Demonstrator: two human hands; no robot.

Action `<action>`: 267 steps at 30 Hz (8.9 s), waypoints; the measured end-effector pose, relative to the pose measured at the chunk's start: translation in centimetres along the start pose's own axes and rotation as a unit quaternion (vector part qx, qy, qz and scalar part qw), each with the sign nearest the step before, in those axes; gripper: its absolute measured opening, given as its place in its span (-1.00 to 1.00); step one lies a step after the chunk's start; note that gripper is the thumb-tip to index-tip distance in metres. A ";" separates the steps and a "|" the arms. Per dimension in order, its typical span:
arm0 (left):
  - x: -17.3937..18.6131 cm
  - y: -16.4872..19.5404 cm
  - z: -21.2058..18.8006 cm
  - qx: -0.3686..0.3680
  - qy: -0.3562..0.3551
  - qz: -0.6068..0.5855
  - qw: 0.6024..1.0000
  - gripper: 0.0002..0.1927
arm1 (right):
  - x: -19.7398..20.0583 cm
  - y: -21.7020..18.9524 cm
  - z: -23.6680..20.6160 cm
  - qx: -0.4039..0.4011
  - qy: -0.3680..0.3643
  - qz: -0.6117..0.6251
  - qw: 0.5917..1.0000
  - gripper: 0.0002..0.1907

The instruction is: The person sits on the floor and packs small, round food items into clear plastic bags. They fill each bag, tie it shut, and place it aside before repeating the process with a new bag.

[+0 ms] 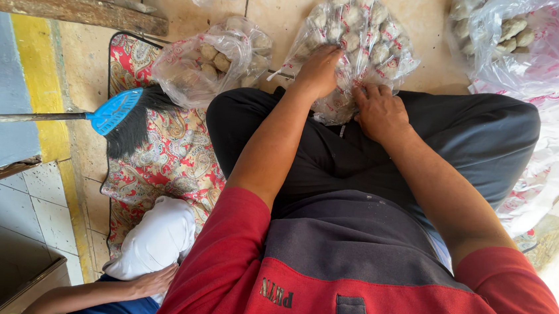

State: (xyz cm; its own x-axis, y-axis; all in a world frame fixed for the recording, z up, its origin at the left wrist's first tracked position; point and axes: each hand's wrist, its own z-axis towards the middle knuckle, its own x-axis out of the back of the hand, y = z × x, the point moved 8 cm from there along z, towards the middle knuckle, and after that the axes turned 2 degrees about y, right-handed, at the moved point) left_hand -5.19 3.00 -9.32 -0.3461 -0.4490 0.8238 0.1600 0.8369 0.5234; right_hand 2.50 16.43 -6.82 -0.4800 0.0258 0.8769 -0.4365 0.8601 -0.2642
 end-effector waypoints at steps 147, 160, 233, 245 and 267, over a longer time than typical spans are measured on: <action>9.3 -4.0 -6.5 0.328 -0.119 0.132 0.928 -0.68 | 1.9 -3.3 -4.2 0.125 0.102 0.234 0.959 -0.81; 10.1 -2.8 -7.4 0.387 -0.183 0.130 0.894 -0.58 | 3.9 -5.3 -5.7 0.105 0.087 0.425 0.895 -0.89; 5.2 20.4 -17.7 -0.442 0.106 -0.182 0.872 -0.77 | 18.8 -7.5 0.0 0.110 0.092 0.158 0.977 -0.62; 3.3 10.1 -10.0 -0.014 -0.067 -0.827 0.558 -0.75 | 15.1 -3.4 1.8 -0.053 0.040 0.474 0.878 -0.73; 3.6 9.3 -10.0 0.136 0.043 -0.864 0.483 -0.47 | 11.4 -6.5 -9.5 0.121 0.342 0.301 0.882 -0.82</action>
State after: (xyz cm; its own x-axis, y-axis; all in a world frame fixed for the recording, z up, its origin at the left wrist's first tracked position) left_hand 4.27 5.99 0.69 0.2944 -0.5526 -0.7797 -0.4310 -0.8050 0.4078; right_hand 7.11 15.90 8.66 -0.1452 0.8137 0.5628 -0.4486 0.4529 -0.7705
